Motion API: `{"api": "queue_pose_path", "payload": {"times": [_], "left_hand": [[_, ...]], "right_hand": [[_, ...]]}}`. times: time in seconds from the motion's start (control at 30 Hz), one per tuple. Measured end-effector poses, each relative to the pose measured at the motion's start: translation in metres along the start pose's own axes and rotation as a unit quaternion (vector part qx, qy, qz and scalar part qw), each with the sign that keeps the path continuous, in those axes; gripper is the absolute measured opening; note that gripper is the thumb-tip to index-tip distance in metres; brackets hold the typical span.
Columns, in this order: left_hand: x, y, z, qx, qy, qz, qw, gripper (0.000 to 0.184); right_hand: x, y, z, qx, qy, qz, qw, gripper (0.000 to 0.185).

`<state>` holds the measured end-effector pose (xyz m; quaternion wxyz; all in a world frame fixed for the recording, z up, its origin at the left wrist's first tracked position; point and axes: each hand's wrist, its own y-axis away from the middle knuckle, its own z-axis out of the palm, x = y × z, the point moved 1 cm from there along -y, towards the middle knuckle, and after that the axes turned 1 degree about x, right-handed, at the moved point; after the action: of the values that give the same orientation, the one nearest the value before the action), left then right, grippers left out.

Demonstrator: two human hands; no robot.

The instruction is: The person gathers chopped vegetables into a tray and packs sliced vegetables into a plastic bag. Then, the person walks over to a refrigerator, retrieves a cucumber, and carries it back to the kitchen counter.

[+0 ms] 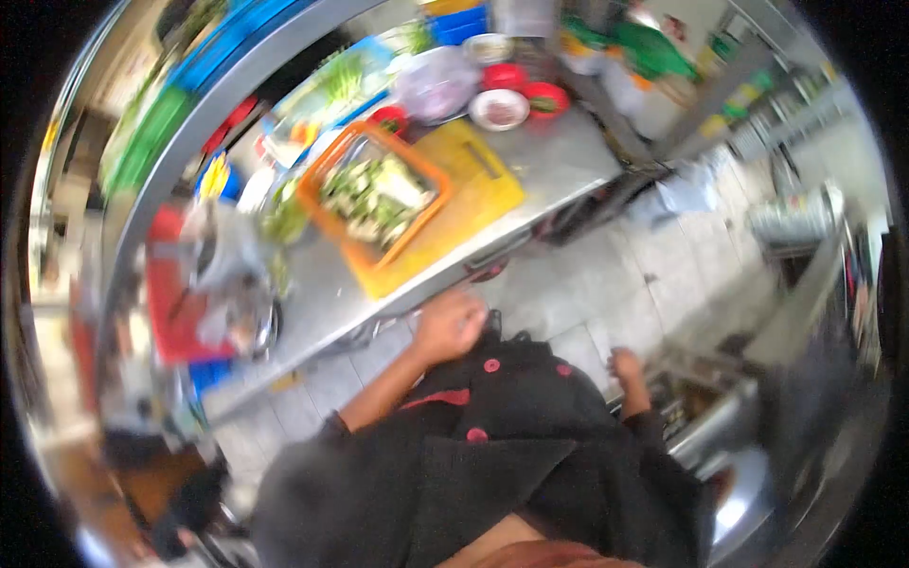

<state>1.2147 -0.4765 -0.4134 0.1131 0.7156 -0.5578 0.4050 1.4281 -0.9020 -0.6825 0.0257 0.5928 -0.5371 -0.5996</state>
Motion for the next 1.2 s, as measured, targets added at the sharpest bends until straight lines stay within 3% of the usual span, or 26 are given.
{"api": "queue_pose_path", "payload": {"times": [0.03,0.07,0.13,0.2,0.23,0.37,0.53,0.63,0.8,0.9,1.03,1.17,1.2], "left_hand": [[0.004,-0.014,0.009,-0.037,0.015,0.034,0.999,0.014],[0.010,-0.027,0.022,-0.061,0.053,0.010,0.997,0.013],[0.022,-0.059,0.060,-0.113,0.111,0.004,0.987,0.013],[0.019,-0.095,0.087,-0.140,0.107,0.008,0.984,0.014],[0.026,-0.113,0.102,-0.155,0.098,0.031,0.982,0.015],[0.077,-0.187,0.162,-0.239,0.122,0.081,0.960,0.017],[0.157,-0.278,0.312,-0.307,0.115,0.103,0.939,0.018],[0.208,-0.323,0.388,-0.373,0.108,0.111,0.915,0.022],[0.286,-0.413,0.490,-0.382,0.098,0.132,0.909,0.025],[0.315,-0.470,0.554,-0.365,0.140,0.086,0.916,0.027],[0.328,-0.541,0.652,-0.319,0.114,0.061,0.939,0.029],[0.321,-0.606,0.764,-0.331,0.135,0.037,0.933,0.031],[0.326,-0.630,0.789,-0.332,0.134,0.030,0.933,0.032]], "right_hand": [[0.002,0.003,0.006,0.046,-0.046,0.050,0.997,0.018],[-0.001,0.013,0.006,0.095,-0.086,0.104,0.986,0.019],[-0.031,0.040,0.000,0.166,-0.073,0.123,0.976,0.023],[0.014,0.007,-0.019,0.186,0.177,-0.062,0.965,0.030],[0.033,-0.003,-0.024,0.196,0.030,0.048,0.979,0.033],[0.023,0.001,-0.088,0.273,0.100,0.049,0.955,0.032],[0.014,-0.045,-0.194,0.295,-0.022,0.109,0.949,0.035],[0.007,-0.066,-0.264,0.327,0.002,0.062,0.943,0.034],[-0.018,-0.088,-0.404,0.340,0.010,0.070,0.938,0.033],[-0.051,-0.104,-0.496,0.470,-0.023,0.021,0.882,0.031],[-0.075,-0.132,-0.580,0.482,-0.032,0.020,0.875,0.032],[-0.021,-0.169,-0.617,0.486,0.046,0.048,0.872,0.031],[-0.018,-0.169,-0.626,0.430,0.078,0.125,0.891,0.031]]}}
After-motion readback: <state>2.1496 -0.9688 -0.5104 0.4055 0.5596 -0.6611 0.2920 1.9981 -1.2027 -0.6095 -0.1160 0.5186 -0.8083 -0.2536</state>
